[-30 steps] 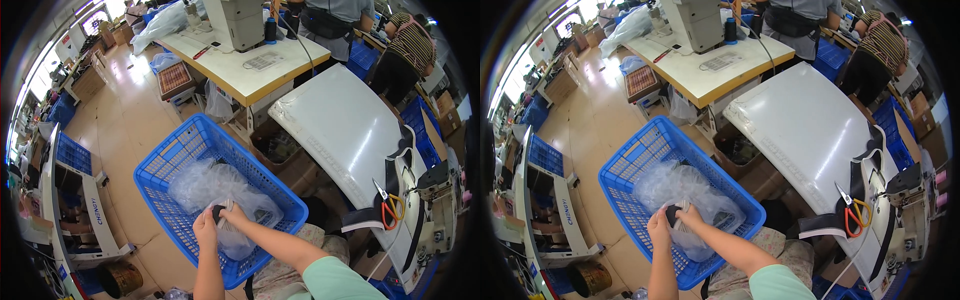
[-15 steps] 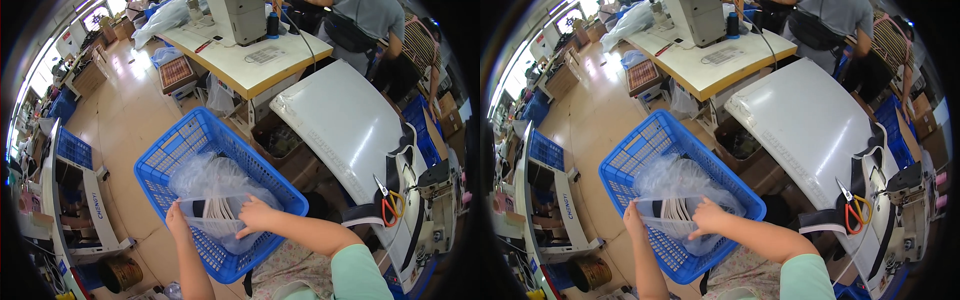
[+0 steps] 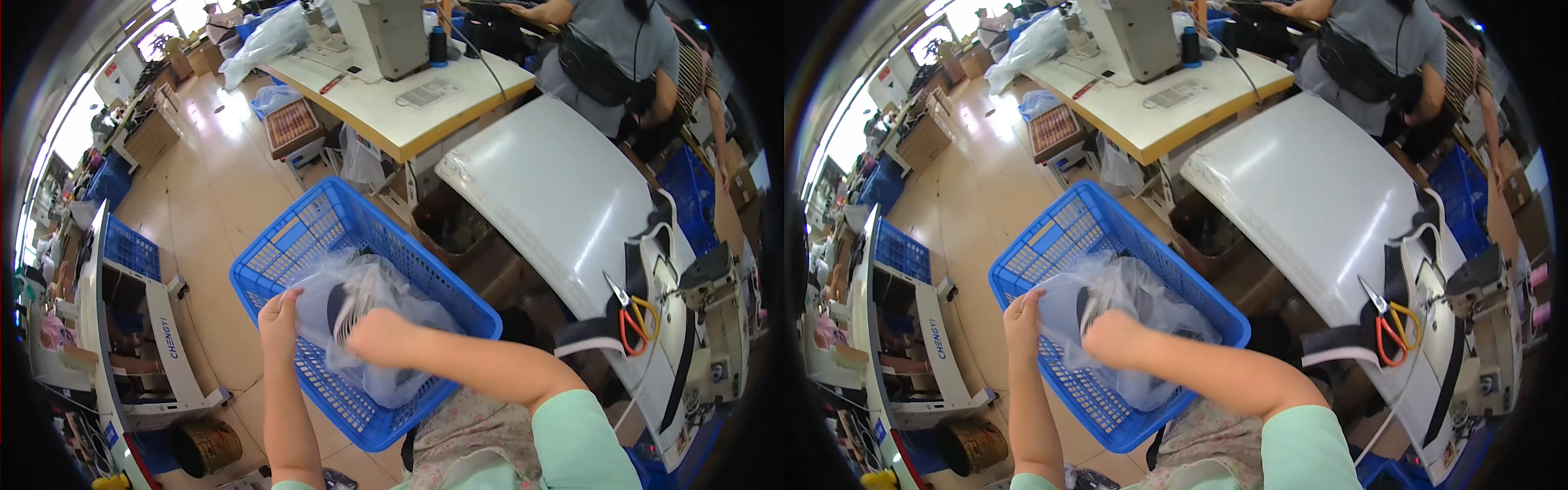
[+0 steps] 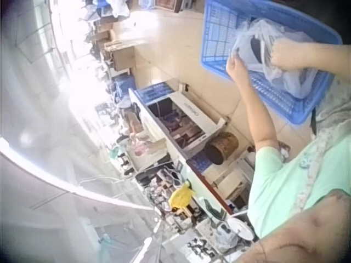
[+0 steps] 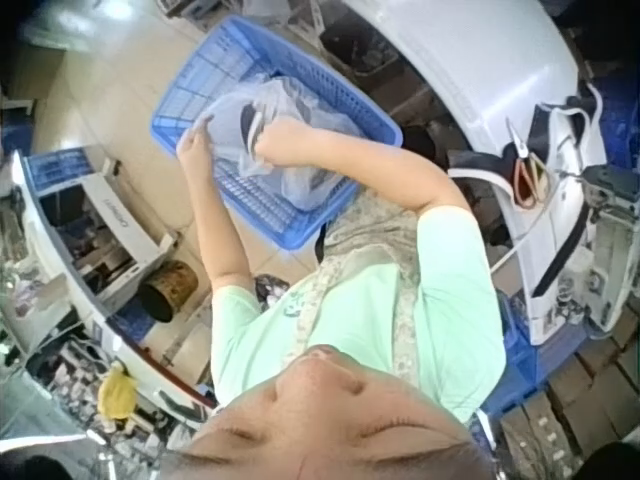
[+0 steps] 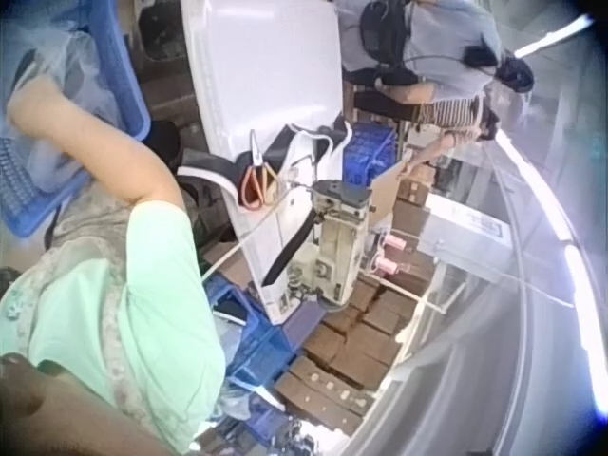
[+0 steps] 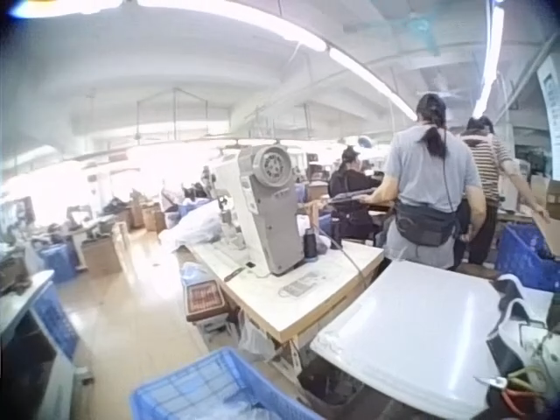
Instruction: Trimming excess material from shoe components using scissors and organizing parts into plastic bags.
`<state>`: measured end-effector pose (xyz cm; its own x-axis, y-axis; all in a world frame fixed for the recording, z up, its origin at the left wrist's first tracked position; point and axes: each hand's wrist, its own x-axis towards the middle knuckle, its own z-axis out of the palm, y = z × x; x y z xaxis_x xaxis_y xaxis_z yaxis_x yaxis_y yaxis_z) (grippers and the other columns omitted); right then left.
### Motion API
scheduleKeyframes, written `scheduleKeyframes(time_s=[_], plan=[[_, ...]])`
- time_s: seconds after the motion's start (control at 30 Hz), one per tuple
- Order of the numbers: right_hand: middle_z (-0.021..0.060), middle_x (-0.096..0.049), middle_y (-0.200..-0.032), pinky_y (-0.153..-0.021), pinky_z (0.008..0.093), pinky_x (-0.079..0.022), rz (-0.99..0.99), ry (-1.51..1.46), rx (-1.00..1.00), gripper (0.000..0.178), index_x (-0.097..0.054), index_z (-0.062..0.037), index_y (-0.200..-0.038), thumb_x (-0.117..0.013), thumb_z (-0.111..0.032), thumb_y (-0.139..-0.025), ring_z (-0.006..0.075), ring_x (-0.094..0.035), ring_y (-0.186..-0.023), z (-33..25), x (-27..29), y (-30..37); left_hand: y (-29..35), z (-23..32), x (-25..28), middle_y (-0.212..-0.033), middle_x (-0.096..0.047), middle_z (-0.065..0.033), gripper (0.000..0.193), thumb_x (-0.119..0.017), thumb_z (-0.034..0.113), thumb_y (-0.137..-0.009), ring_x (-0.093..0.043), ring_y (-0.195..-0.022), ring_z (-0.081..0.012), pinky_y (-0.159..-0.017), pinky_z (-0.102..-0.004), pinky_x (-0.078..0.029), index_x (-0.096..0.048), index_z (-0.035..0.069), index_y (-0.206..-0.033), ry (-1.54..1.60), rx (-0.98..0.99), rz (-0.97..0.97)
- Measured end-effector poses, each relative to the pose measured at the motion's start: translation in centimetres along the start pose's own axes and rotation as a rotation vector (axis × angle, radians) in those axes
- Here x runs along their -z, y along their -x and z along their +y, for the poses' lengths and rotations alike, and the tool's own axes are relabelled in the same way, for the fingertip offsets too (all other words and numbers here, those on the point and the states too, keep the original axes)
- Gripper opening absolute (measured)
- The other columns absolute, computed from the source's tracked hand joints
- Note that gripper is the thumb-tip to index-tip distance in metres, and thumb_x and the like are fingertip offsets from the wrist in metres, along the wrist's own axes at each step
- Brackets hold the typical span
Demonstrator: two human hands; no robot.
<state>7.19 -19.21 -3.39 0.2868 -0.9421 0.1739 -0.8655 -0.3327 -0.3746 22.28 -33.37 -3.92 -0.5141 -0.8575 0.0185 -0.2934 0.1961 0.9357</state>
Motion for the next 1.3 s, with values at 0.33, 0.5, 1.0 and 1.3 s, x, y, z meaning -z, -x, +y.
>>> scheduleKeyframes(time_s=[0.33,0.5,1.0,1.3], plan=[[0.0117,-0.059,-0.063,-0.056,0.0409,-0.048,0.111,-0.211,-0.204,0.018,-0.058,-0.0089,-0.066,-0.056,-0.022,-0.077,0.0306,-0.060,-0.060,-2.1,-2.3,4.5,1.9,-0.4,-7.2,-0.079,-0.068,-0.0063,0.018,-0.061,0.015,-0.084,-0.059,-0.072,-0.0099,-0.067,-0.0266,-0.047,-0.068,0.000,-0.089,-0.145,0.051,-0.767],[0.0124,-0.057,-0.062,-0.057,0.0420,-0.046,-0.073,-0.520,-0.450,0.025,-0.059,-0.0097,-0.069,-0.060,-0.034,-0.077,0.0332,-0.058,-0.061,-3.2,-5.3,7.6,5.5,-3.7,-9.9,-0.077,-0.068,-0.0066,0.018,-0.063,0.016,-0.082,-0.059,-0.071,-0.0102,-0.065,-0.0262,-0.047,-0.068,0.001,-0.090,-0.119,0.074,-0.930],[0.0026,-0.062,-0.076,-0.067,0.0329,-0.043,-0.554,0.251,-0.355,0.008,-0.068,-0.0113,-0.072,-0.062,-0.014,-0.068,0.0197,-0.057,-0.082,-2.7,0.7,14.8,9.4,-3.6,-4.4,-0.090,-0.065,-0.0109,0.036,-0.067,0.028,-0.066,-0.062,-0.081,-0.0293,-0.073,-0.0372,-0.049,-0.065,0.010,-0.098,-0.957,-0.296,-0.551],[0.0064,-0.059,-0.078,-0.065,0.0352,-0.049,-0.206,0.083,-0.229,0.005,-0.057,-0.0069,-0.073,-0.058,-0.008,-0.069,0.0239,-0.056,-0.080,-2.5,0.6,15.2,6.8,-2.3,-1.0,-0.070,-0.064,-0.0154,0.031,-0.061,0.032,-0.075,-0.063,-0.069,-0.0333,-0.064,-0.0410,-0.049,-0.061,0.003,-0.087,-0.685,0.159,-0.233]])
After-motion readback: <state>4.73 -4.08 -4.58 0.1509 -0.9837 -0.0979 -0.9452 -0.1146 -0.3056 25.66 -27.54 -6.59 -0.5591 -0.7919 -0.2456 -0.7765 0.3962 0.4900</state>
